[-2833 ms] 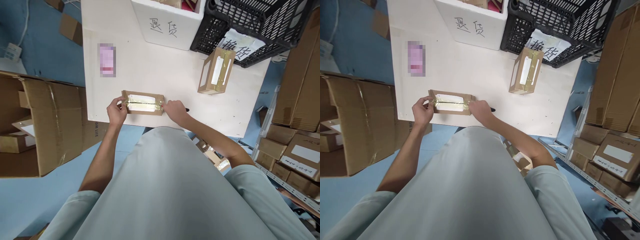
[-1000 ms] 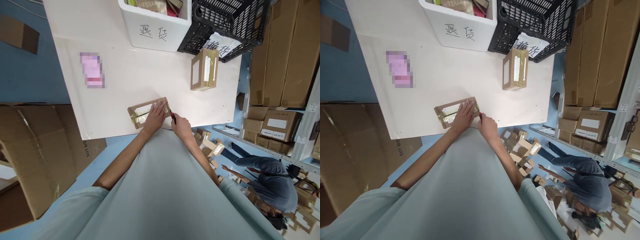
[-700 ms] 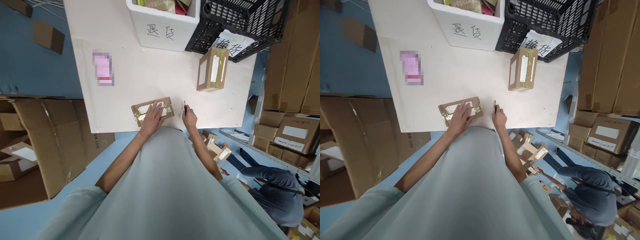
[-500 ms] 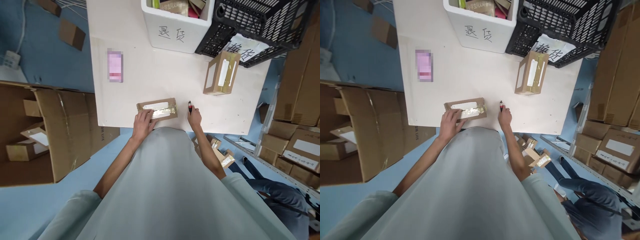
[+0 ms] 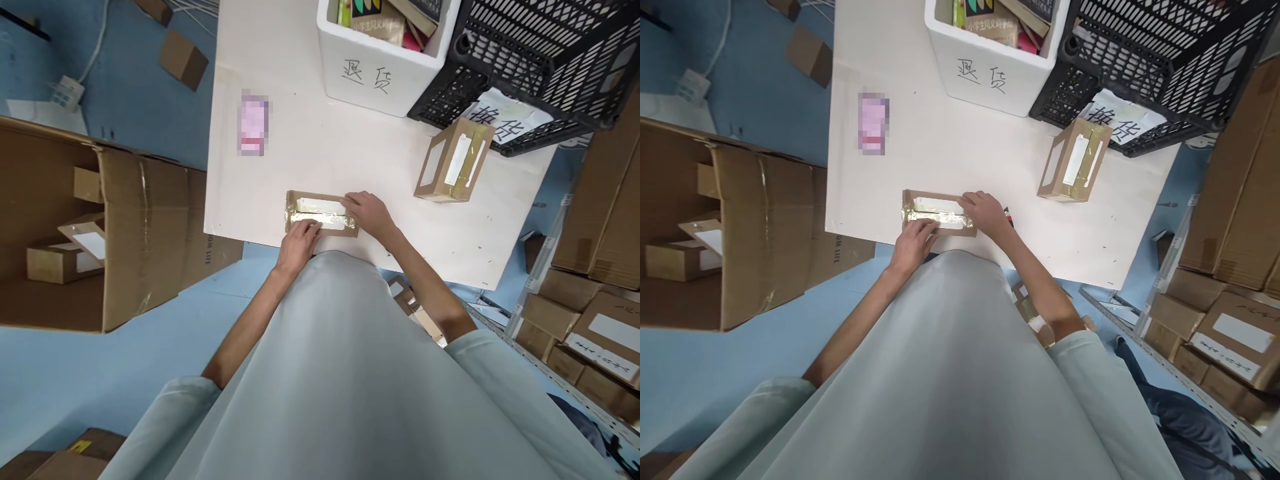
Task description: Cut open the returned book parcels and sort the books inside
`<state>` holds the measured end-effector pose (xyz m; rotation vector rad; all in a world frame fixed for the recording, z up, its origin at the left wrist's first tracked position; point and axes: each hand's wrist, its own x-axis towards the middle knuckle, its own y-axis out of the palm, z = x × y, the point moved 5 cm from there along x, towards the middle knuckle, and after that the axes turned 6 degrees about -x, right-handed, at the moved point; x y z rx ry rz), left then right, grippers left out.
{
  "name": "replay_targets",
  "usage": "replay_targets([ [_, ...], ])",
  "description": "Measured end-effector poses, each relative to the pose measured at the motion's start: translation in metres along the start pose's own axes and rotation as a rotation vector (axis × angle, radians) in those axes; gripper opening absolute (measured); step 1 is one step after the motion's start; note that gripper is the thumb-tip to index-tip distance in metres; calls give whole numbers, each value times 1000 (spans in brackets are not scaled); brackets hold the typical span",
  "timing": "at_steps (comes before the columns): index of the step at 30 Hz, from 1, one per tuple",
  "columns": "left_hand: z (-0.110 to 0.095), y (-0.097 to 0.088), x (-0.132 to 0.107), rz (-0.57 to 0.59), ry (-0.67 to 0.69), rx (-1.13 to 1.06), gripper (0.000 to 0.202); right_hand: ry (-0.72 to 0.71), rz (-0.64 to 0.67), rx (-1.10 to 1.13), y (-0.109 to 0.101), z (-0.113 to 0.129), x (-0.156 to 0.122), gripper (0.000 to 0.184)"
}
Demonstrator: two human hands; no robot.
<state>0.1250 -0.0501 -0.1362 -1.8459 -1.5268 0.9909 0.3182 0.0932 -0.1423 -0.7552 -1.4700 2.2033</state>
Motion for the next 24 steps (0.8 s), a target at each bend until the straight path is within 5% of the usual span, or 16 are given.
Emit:
replay_targets([
  [5, -2, 1, 13, 53, 40, 1, 36, 99, 35, -28, -4, 3, -20, 46],
  [15, -3, 3, 21, 122, 70, 52, 31, 174, 163, -42, -15, 41, -6, 61],
  [24, 0, 7, 17, 116, 92, 74, 31, 138, 365, -142, -34, 20, -5, 52],
])
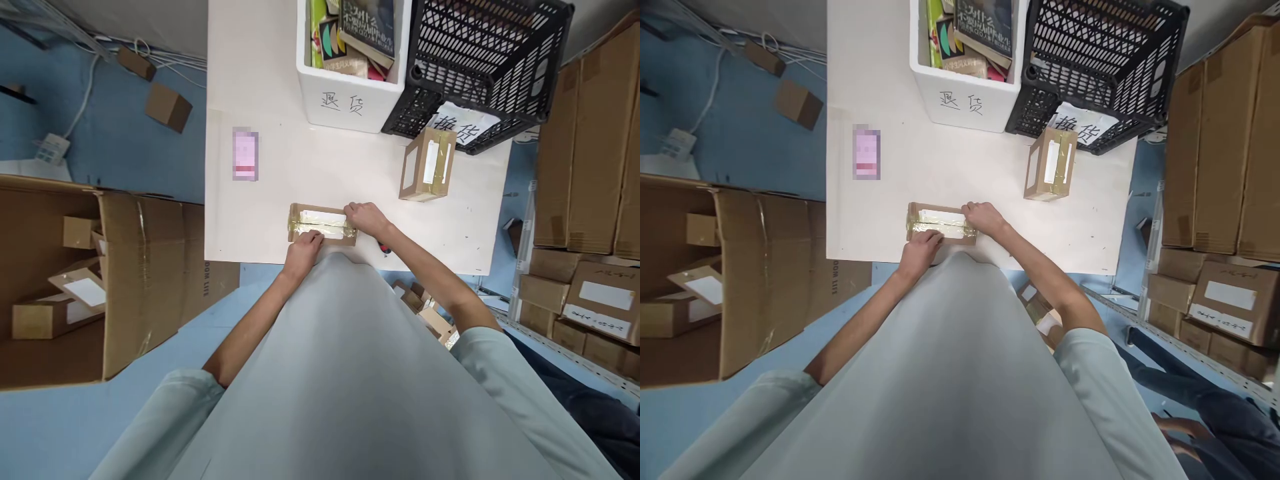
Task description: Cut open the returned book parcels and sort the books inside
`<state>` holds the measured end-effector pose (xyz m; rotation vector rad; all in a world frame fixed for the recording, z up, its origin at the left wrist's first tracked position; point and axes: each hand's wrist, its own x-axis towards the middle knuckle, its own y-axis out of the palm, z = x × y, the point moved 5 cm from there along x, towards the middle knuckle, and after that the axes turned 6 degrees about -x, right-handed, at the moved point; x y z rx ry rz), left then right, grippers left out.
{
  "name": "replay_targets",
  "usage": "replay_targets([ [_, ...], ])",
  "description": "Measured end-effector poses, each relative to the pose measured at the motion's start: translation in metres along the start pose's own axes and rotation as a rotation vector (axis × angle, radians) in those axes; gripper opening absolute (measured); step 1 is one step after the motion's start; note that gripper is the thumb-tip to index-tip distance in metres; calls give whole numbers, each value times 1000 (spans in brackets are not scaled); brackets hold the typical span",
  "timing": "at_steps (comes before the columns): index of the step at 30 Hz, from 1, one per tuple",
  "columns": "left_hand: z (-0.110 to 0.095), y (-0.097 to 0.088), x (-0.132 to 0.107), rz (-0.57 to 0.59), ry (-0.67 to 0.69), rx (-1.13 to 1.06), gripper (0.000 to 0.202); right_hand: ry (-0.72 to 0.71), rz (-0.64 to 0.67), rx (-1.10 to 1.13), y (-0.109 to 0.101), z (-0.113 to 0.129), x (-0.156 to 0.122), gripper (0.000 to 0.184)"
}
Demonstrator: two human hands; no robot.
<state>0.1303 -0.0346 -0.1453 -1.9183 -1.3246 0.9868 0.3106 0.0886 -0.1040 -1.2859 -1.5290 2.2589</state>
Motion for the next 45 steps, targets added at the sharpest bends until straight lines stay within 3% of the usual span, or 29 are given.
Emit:
replay_targets([
  [2, 0, 0, -1, -19, 8, -2, 31, 16, -45, 29, -1, 3, -3, 49],
  [6, -1, 1, -2, -28, 15, 11, 32, 21, -156, 57, 4, 21, -5, 61],
  [14, -4, -3, 3, 2, 6, 9, 35, 29, -158, 49, 10, 33, 10, 62],
  [19, -5, -6, 0, 8, 24, 10, 37, 54, -74, 111, -2, 9, 11, 49],
  [25, -12, -12, 19, 54, 71, 44, 61, 103, -145, 284, -24, -22, 21, 34],
  [30, -22, -23, 34, 80, 82, 101, 53, 187, -133, 326, -22, -35, 29, 31],
  [35, -30, -32, 20, 58, 120, 111, 29, 201, -138, 373, -18, -40, 37, 35],
  [40, -30, -27, 3, 48, 170, 119, 35, 204, -148, 422, -10, -42, 43, 36],
  [45, -21, -12, -21, 61, 132, 109, 38, 229, -162, 437, -3, -48, 45, 40],
])
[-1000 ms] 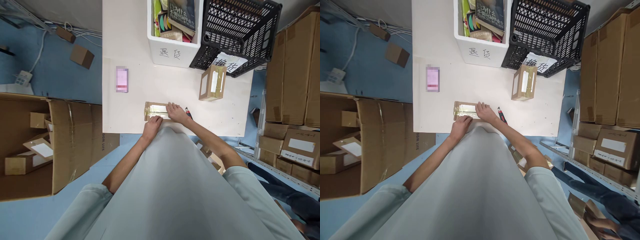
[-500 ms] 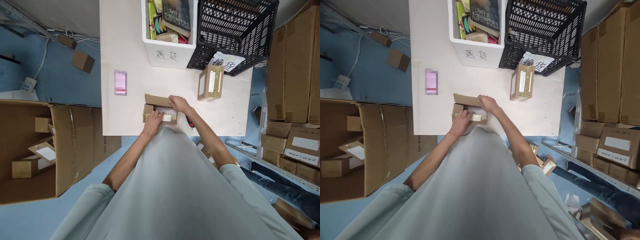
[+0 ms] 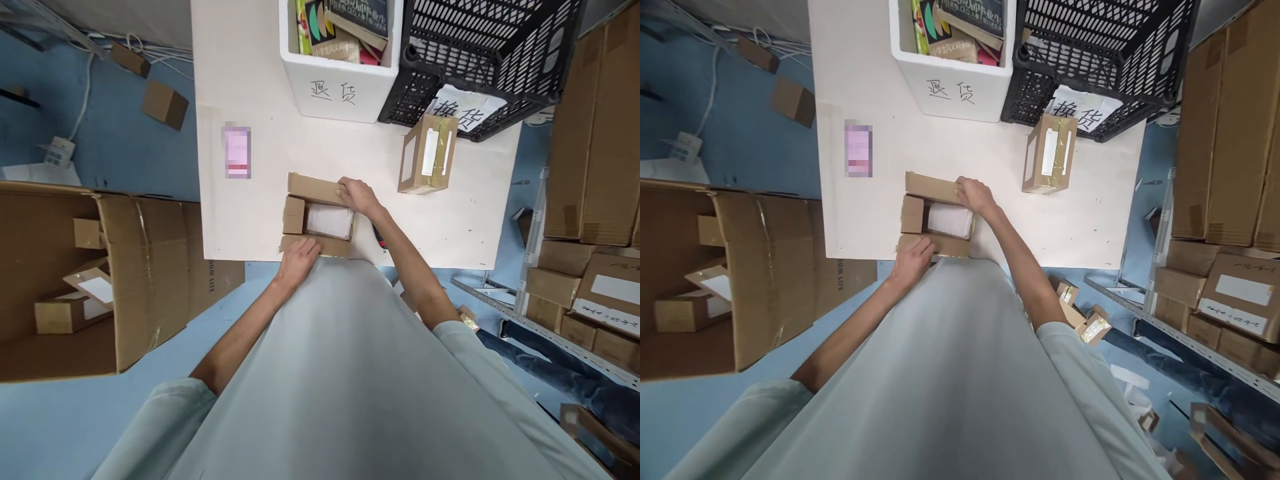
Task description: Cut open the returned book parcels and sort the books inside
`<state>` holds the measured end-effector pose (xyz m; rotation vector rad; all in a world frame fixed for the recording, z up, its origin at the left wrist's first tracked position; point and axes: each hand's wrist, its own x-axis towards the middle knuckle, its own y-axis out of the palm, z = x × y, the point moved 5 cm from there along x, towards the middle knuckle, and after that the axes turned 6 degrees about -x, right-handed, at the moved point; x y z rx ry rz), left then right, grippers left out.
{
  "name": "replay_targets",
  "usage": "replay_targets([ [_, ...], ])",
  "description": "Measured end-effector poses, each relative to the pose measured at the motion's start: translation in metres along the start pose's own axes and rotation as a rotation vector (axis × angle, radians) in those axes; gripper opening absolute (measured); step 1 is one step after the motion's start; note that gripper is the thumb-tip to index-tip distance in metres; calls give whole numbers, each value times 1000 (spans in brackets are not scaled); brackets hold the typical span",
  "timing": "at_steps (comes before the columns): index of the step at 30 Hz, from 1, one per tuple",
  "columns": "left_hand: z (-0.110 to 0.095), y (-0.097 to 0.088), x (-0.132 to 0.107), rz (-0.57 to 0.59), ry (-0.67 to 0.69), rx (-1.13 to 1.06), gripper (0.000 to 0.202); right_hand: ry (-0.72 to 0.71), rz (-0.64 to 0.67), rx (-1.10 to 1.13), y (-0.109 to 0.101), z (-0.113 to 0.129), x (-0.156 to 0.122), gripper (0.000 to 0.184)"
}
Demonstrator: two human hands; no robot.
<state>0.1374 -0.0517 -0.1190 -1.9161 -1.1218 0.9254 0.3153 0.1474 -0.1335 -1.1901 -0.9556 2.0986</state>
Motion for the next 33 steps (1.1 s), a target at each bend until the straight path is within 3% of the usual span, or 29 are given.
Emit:
replay_targets([
  [5, 7, 18, -11, 47, -87, -1, 31, -25, -12, 26, 8, -4, -1, 43],
  [10, 4, 29, -10, 134, -122, -23, 25, -28, -216, 184, 21, -15, -10, 53],
  [15, -7, 6, -8, 42, -187, -131, 32, -57, -484, 279, 31, -32, -60, 45],
  [18, -12, -10, 10, 32, -209, -124, 36, 7, -571, 339, 43, -44, -103, 43],
  [22, -22, -18, 57, 136, -176, -51, 41, 81, -563, 397, 69, -49, -141, 33],
  [26, -31, -13, 99, 217, -215, 24, 51, 151, -456, 461, 94, -43, -150, 26],
  [29, -35, -2, 117, 287, -248, 60, 48, 160, -385, 495, 105, -33, -147, 21],
  [33, -27, 11, 123, 366, -330, 92, 38, 167, -371, 476, 108, -21, -147, 14],
])
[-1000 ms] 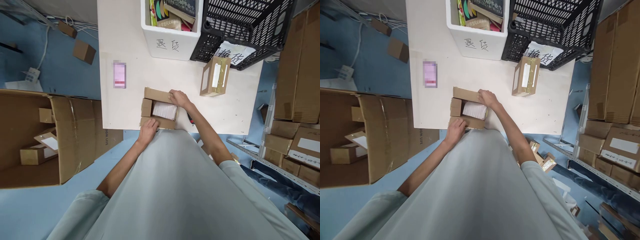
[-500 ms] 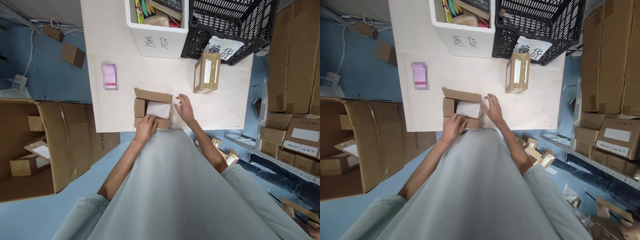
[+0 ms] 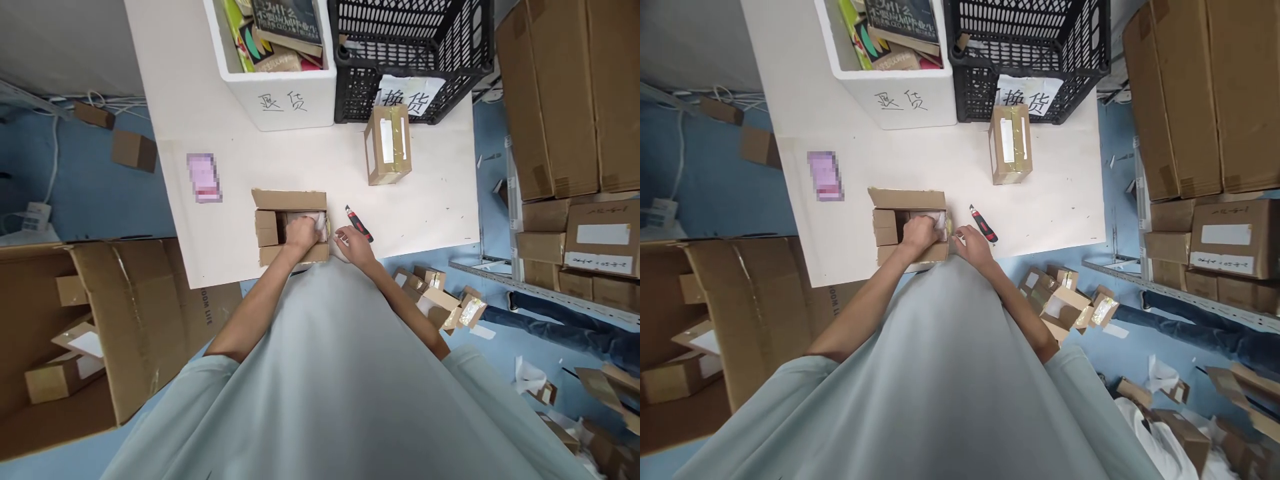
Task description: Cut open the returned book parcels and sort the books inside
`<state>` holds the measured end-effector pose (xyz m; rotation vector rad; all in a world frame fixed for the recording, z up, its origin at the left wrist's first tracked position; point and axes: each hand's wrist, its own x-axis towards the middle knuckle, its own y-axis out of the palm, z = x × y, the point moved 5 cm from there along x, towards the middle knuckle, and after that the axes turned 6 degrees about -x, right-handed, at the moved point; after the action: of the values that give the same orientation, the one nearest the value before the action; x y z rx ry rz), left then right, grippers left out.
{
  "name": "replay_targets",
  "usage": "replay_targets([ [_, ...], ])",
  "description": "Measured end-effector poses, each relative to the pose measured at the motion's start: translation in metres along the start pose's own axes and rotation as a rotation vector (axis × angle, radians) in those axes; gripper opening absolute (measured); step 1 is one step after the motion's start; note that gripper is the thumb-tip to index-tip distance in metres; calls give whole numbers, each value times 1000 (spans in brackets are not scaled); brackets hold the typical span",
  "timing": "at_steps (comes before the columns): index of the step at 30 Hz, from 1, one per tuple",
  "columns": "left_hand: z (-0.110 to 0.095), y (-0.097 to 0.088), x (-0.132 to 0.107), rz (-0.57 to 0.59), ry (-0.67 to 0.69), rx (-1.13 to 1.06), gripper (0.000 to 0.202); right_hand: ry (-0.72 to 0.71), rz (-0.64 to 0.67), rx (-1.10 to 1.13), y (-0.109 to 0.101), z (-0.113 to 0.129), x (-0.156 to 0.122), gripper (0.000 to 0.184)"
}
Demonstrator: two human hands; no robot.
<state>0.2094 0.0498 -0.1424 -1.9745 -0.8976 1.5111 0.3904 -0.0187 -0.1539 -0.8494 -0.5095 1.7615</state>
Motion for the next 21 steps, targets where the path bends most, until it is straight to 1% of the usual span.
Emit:
replay_targets([
  [2, 8, 2, 0, 10, -36, 12, 36, 9, 4, -18, 1, 3, -2, 12],
  [4, 17, -1, -4, -4, -52, 9, 36, 28, 8, -31, 2, 6, -3, 12],
  [7, 33, -11, -15, -56, -49, -19, 37, 64, 8, -41, 1, 9, -4, 13],
  [10, 46, -25, -28, -130, -35, -43, 37, 67, -2, -46, -1, 16, -2, 15],
  [12, 51, -33, -37, -165, -15, -61, 36, 61, -11, -55, -2, 21, 0, 16],
  [15, 54, -41, -51, -183, 23, -92, 31, 60, -16, -72, -3, 29, 5, 18],
  [17, 55, -46, -61, -206, 54, -122, 29, 39, -15, -69, -2, 37, 10, 25],
  [21, 54, -63, -83, -288, 151, -233, 24, -23, -15, -26, -3, 60, 19, 51],
])
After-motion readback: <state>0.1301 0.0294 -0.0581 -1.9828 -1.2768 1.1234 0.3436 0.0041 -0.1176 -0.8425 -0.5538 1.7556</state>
